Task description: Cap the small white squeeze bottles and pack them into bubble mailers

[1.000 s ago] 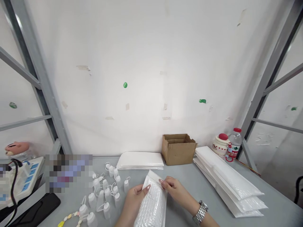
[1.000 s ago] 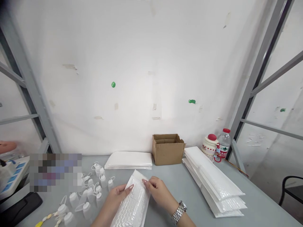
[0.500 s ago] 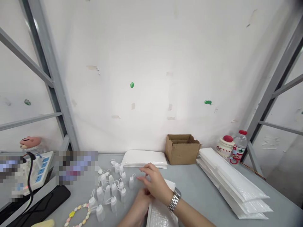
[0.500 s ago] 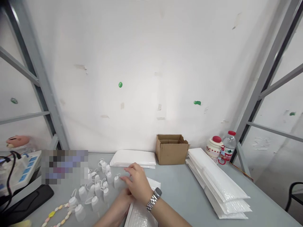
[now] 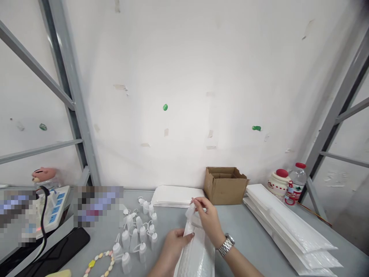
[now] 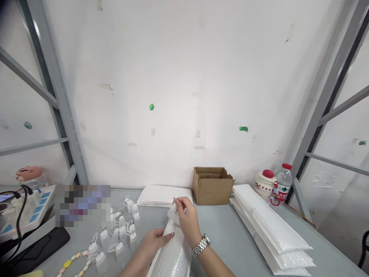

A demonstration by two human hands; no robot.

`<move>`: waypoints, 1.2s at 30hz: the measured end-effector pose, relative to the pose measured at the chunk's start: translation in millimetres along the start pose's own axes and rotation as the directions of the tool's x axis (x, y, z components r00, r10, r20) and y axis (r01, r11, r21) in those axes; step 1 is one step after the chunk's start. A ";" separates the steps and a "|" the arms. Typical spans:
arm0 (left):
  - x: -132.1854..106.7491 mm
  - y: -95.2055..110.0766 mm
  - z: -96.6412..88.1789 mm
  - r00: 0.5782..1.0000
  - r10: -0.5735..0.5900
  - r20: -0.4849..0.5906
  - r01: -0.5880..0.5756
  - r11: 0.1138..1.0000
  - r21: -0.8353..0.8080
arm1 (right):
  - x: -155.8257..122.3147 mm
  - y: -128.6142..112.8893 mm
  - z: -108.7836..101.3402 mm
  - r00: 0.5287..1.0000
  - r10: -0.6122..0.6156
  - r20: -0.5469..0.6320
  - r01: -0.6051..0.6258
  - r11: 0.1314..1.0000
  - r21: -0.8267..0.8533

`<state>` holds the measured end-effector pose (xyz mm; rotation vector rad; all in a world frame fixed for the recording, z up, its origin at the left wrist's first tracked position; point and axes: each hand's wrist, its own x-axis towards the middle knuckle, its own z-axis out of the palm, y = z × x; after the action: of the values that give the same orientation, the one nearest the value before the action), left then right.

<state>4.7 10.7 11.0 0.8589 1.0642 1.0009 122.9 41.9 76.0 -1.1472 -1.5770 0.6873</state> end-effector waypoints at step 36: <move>-11.6 16.4 9.7 0.984 0.168 -0.066 -0.147 0.958 0.245 | -25.1 22.3 -23.9 0.977 0.132 0.165 -0.112 0.986 -0.124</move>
<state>8.3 4.1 32.0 1.1194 1.2215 1.0637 153.4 24.7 54.3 -1.3063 -1.7203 0.8043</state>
